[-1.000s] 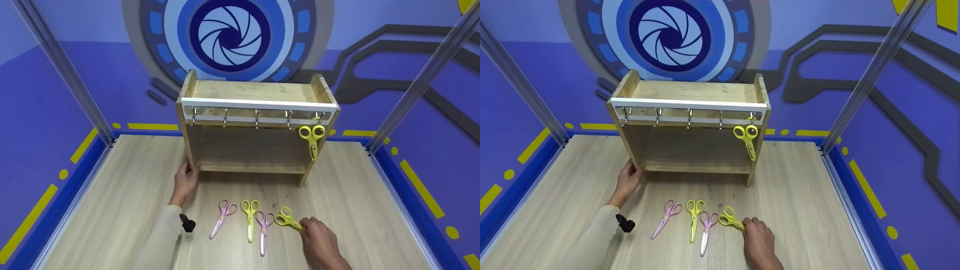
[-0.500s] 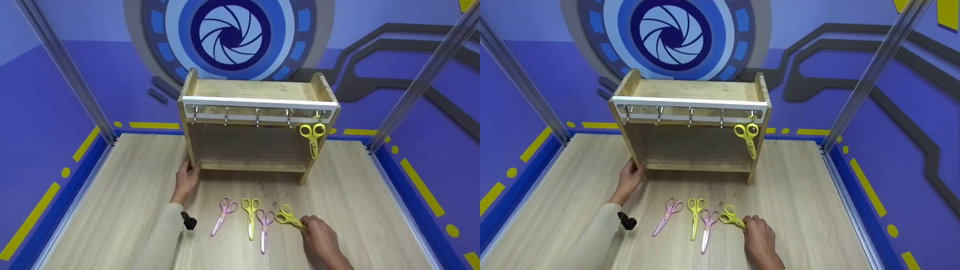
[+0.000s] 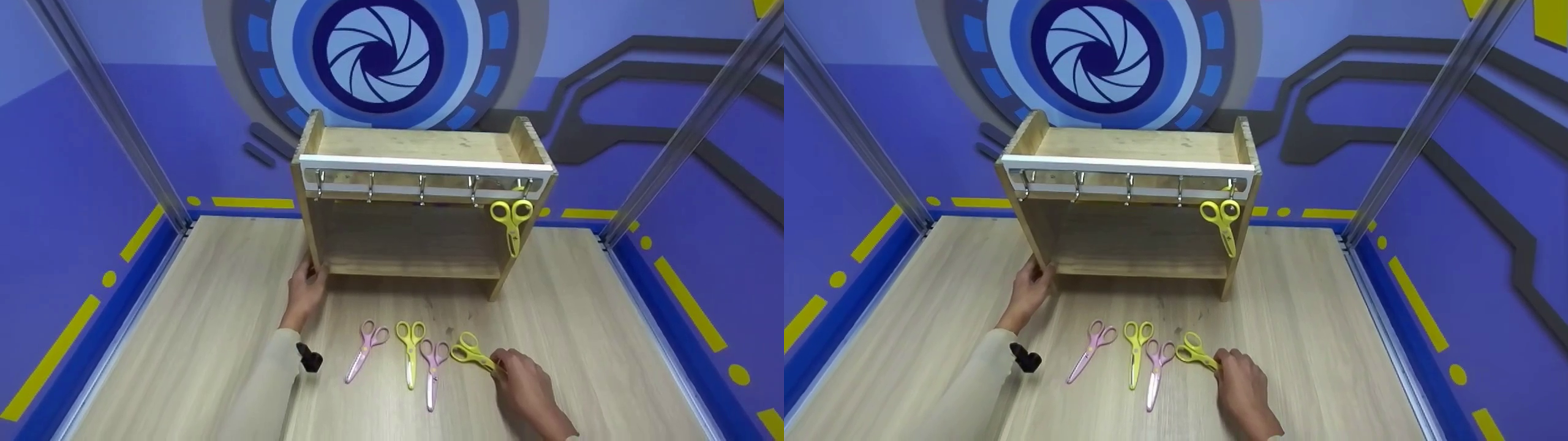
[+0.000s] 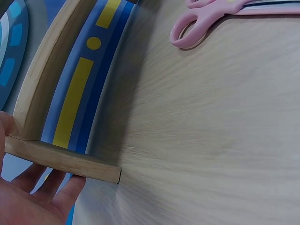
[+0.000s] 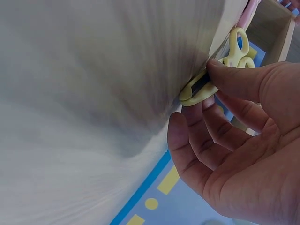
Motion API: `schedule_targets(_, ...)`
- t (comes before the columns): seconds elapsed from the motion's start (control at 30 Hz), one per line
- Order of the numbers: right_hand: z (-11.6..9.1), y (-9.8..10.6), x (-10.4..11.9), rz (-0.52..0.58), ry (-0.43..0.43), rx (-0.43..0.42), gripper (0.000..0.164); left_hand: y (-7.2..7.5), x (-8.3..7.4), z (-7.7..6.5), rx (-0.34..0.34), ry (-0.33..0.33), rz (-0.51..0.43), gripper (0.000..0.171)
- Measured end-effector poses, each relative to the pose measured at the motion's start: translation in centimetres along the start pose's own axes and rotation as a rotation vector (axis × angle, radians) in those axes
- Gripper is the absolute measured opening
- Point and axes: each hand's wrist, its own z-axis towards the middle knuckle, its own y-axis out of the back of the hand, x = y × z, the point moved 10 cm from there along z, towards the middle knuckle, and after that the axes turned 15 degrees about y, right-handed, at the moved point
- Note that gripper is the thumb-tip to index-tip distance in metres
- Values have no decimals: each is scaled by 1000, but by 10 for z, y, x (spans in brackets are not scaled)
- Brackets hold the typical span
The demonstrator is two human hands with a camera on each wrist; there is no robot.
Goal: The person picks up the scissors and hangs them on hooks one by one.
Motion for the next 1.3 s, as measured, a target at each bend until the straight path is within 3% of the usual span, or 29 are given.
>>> schedule_targets(0.2,3,16,4,-12,22,-38,18,0,-5,2,-30,-51,14,63)
schedule_targets(0.33,9,37,12,-12,52,-87,20,1,-4,2,-26,-46,14,61)
schedule_targets(0.77,23,133,52,-24,273,-461,19,0,-2,-1,-18,-37,9,61)
schedule_targets(1.3,50,207,102,27,458,-684,17,-2,-1,3,-2,7,3,58)
